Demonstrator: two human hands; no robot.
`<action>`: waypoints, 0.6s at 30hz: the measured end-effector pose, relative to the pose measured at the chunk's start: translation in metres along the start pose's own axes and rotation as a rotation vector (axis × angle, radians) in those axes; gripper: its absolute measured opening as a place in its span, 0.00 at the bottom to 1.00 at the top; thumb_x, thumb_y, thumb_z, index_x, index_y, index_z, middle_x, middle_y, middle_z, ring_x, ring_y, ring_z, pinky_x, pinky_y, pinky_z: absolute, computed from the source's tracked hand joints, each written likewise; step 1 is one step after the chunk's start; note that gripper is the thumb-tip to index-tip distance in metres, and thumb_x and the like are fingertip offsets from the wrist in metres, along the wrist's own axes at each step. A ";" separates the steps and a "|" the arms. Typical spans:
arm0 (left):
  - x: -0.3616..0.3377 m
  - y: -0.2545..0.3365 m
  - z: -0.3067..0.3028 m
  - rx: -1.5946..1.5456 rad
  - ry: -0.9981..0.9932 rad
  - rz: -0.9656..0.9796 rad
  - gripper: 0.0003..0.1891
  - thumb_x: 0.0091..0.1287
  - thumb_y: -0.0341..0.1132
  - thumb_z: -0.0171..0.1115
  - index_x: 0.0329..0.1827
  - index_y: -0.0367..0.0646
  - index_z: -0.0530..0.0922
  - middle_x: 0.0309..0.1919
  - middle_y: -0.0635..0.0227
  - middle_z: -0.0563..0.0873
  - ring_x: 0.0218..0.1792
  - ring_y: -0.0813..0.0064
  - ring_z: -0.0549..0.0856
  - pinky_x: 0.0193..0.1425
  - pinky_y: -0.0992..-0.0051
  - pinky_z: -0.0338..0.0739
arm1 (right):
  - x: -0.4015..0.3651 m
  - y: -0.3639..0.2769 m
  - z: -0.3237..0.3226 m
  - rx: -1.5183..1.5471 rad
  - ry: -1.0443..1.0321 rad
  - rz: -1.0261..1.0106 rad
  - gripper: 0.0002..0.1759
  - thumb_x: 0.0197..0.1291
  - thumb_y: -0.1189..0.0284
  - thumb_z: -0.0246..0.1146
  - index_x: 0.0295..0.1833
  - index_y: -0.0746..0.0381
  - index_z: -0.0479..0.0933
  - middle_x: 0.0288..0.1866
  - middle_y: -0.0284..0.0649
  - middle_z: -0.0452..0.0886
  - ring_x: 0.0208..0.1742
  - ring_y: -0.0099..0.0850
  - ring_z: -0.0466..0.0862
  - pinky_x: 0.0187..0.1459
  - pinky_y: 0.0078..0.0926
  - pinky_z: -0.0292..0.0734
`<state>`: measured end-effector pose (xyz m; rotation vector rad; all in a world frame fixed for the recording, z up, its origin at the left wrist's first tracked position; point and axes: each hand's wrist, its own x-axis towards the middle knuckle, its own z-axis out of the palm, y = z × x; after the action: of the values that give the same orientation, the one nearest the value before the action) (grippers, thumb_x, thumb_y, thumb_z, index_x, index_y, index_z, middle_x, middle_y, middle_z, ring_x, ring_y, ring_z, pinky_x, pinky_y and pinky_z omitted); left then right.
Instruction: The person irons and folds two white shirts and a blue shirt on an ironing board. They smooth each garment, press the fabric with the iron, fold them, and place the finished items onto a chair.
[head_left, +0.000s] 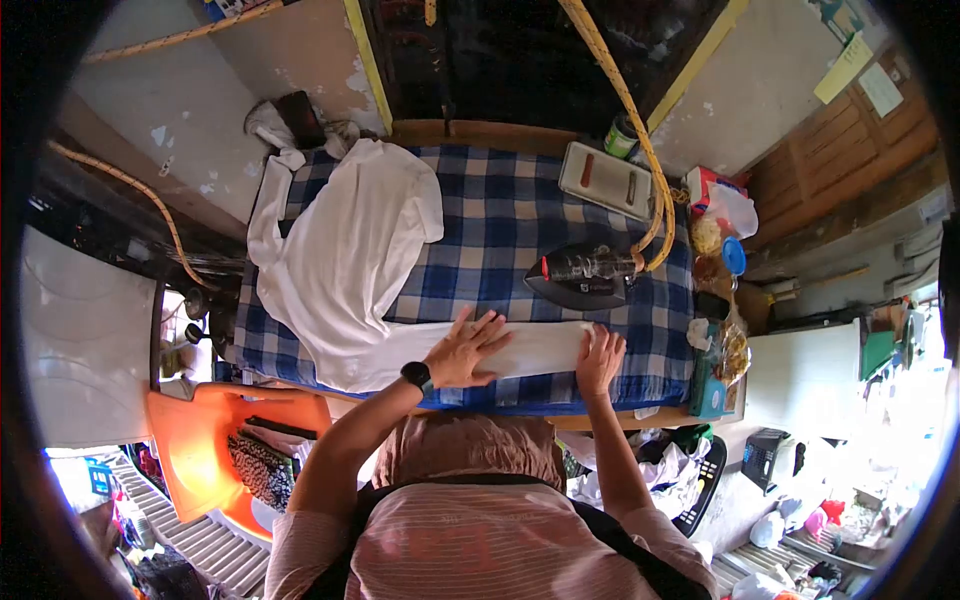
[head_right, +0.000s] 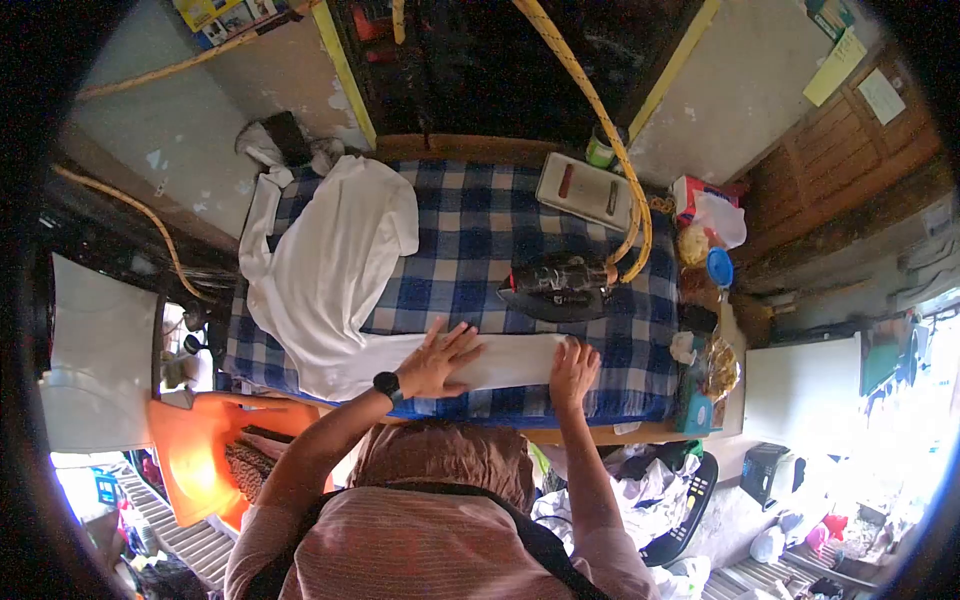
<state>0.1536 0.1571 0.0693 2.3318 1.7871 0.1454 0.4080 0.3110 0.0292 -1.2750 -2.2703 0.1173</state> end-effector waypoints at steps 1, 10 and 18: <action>0.001 0.004 0.006 0.003 0.013 -0.045 0.39 0.67 0.60 0.50 0.78 0.54 0.53 0.77 0.63 0.54 0.78 0.65 0.50 0.76 0.42 0.33 | 0.010 -0.007 -0.009 -0.035 0.065 -0.048 0.13 0.59 0.65 0.66 0.47 0.57 0.75 0.45 0.44 0.75 0.49 0.45 0.75 0.48 0.41 0.71; 0.003 0.021 0.020 -0.291 0.133 0.071 0.34 0.70 0.56 0.47 0.77 0.57 0.54 0.77 0.64 0.53 0.78 0.68 0.48 0.75 0.40 0.28 | 0.241 -0.042 -0.072 -0.091 -0.934 -0.673 0.39 0.44 0.55 0.74 0.64 0.55 0.73 0.54 0.47 0.78 0.55 0.47 0.77 0.56 0.41 0.74; -0.157 0.014 0.042 -0.074 0.809 -1.086 0.26 0.68 0.36 0.57 0.69 0.43 0.64 0.72 0.43 0.57 0.75 0.40 0.49 0.75 0.42 0.39 | 0.241 -0.064 -0.023 0.284 -1.192 0.044 0.38 0.47 0.64 0.70 0.66 0.64 0.70 0.28 0.39 0.82 0.19 0.24 0.79 0.25 0.24 0.77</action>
<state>0.1334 -0.0015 0.0381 0.9684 3.0249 1.0191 0.2696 0.4684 0.1667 -1.2359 -2.9449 1.4974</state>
